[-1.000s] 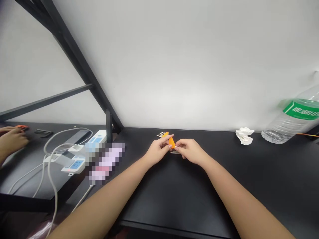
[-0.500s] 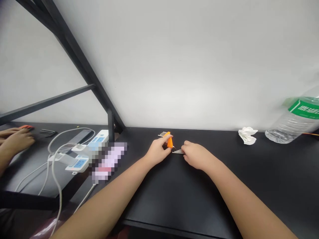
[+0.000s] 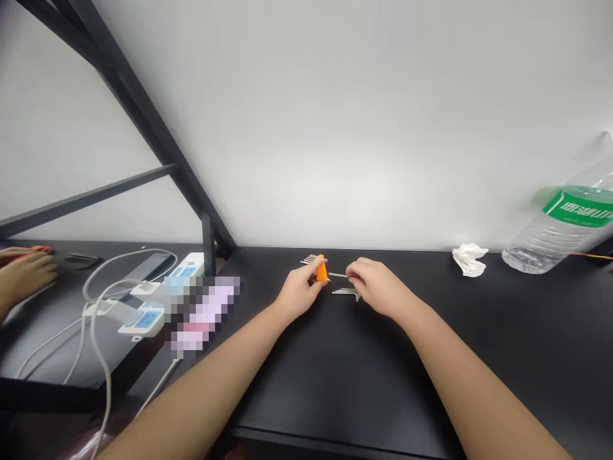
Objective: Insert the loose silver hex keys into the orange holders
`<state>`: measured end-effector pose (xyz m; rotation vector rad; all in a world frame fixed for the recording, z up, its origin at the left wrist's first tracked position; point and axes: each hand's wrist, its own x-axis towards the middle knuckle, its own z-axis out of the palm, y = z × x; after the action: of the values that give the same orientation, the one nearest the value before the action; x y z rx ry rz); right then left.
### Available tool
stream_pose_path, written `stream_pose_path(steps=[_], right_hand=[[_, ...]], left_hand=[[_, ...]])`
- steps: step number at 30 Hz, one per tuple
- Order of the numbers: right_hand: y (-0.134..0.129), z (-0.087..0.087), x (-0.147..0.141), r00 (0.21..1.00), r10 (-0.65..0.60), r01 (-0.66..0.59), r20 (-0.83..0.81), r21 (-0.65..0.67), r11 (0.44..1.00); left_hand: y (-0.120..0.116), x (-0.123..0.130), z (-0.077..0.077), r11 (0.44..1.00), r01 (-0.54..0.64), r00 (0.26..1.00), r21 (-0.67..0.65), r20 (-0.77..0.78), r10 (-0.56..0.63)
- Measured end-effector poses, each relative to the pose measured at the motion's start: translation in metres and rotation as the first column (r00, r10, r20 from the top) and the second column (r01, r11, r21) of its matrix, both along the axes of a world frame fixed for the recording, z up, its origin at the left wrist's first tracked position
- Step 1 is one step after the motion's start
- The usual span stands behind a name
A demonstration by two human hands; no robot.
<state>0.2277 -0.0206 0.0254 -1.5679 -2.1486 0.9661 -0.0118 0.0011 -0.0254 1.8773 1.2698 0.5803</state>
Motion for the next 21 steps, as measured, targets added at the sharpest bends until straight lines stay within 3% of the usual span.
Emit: stream_pose_path(steps=[6, 17, 21], right_hand=[[-0.001, -0.011, -0.001, 0.999, 0.027, -0.026, -0.019, 0.033, 0.999], [-0.005, -0.014, -0.009, 0.998, 0.048, -0.043, -0.044, 0.116, 0.992], [-0.008, -0.013, -0.018, 0.991, 0.064, -0.057, -0.115, 0.067, 0.996]], left_hand=[[-0.001, 0.002, 0.0, 1.0, -0.001, 1.0, -0.028, 0.024, 0.001], [-0.002, 0.004, 0.004, 0.999, 0.015, 0.999, -0.051, 0.044, -0.013], [-0.003, 0.005, 0.007, 0.998, 0.054, 0.998, 0.009, 0.019, -0.055]])
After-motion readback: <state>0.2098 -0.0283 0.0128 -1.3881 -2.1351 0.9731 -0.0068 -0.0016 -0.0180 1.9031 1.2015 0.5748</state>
